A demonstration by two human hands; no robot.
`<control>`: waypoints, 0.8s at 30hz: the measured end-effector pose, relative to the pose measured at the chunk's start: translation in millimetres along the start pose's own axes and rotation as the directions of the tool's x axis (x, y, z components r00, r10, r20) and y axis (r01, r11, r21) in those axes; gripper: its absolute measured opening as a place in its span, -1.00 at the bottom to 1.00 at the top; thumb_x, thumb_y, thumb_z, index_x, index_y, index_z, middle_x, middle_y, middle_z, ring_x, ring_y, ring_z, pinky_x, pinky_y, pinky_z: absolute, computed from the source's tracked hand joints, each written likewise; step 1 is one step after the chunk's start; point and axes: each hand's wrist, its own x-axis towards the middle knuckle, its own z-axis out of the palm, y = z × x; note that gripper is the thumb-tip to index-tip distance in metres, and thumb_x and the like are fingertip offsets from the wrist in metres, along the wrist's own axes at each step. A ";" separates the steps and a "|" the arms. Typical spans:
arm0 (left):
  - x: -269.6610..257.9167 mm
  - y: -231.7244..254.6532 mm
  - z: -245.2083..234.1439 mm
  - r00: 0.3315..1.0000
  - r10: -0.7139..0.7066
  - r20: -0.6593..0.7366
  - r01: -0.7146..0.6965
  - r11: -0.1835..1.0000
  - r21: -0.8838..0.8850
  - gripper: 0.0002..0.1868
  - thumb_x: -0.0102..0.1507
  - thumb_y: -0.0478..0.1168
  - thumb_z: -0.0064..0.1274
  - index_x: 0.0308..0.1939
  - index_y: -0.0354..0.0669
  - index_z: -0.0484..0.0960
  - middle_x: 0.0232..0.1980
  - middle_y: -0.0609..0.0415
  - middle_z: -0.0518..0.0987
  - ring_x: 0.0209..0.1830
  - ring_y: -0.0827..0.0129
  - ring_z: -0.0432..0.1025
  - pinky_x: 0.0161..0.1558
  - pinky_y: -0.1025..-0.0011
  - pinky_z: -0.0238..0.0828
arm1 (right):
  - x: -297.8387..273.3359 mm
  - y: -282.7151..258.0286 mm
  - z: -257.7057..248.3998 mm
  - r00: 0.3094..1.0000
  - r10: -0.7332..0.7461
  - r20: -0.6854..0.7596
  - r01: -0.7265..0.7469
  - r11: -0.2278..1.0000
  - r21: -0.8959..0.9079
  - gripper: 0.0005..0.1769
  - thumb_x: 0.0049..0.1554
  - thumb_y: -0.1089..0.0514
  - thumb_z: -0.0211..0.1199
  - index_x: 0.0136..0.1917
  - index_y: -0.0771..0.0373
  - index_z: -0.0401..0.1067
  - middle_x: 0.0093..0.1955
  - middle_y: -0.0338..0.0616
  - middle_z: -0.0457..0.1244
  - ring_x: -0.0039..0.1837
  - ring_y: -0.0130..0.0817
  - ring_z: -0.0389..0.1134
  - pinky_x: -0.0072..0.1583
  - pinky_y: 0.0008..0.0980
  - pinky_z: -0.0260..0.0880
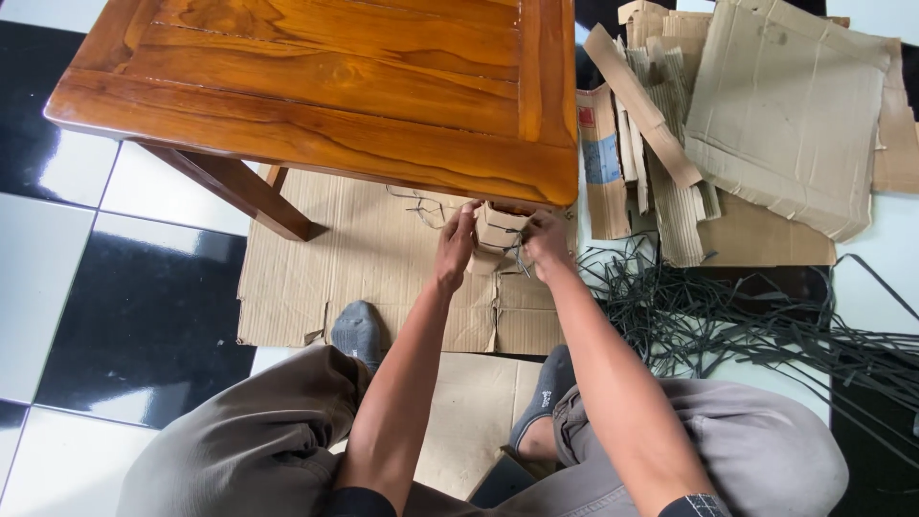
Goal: Wrapping a wooden table leg with cardboard and securing it with plastic ties
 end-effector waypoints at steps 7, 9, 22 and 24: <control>47.7 -51.4 -21.5 1.000 0.024 -0.007 -0.023 0.995 0.098 -0.49 0.38 0.17 0.08 0.15 -0.15 0.69 0.10 -0.23 0.65 0.15 0.01 0.50 0.22 0.10 0.39 | 52.6 28.2 -21.1 0.924 -0.188 0.333 0.358 0.729 -0.584 -0.83 0.24 0.25 0.14 -0.19 0.22 0.48 -0.38 -0.28 0.10 -0.40 -0.71 0.11 -0.34 -0.71 0.10; 48.8 -59.3 -33.2 0.995 0.090 -0.042 -0.058 0.864 0.501 -0.73 0.27 0.14 0.15 0.00 0.36 0.77 -0.07 0.24 0.73 0.08 0.17 0.56 0.14 0.23 0.48 | 35.9 21.0 -16.4 0.981 -0.116 0.154 0.156 0.947 -0.280 -0.86 0.23 0.24 0.17 -0.20 0.16 0.34 -0.31 -0.39 -0.02 -0.27 -0.72 0.04 -0.23 -0.68 0.13; -25.9 -74.0 -38.9 0.934 0.216 -0.283 0.037 0.731 0.681 -0.85 0.17 0.08 0.28 -0.25 0.27 0.80 -0.19 0.19 0.60 -0.07 0.12 0.55 0.02 0.23 0.46 | -8.8 96.4 -22.1 0.978 -0.207 -0.024 0.198 0.957 -0.211 -0.85 0.23 0.09 0.25 -0.01 0.14 0.58 -0.35 -0.18 0.25 -0.23 -0.41 0.21 -0.16 -0.42 0.24; -31.9 -79.1 -33.2 0.871 0.403 -0.282 -0.026 0.610 0.792 -0.86 0.14 0.05 0.33 -0.29 0.25 0.78 -0.02 0.16 0.48 0.03 0.11 0.42 0.09 0.24 0.38 | -25.2 96.0 -13.2 0.977 -0.201 -0.068 0.189 0.970 -0.151 -0.88 0.26 0.16 0.17 0.01 0.11 0.52 -0.47 -0.24 0.16 -0.32 -0.43 0.17 -0.23 -0.49 0.14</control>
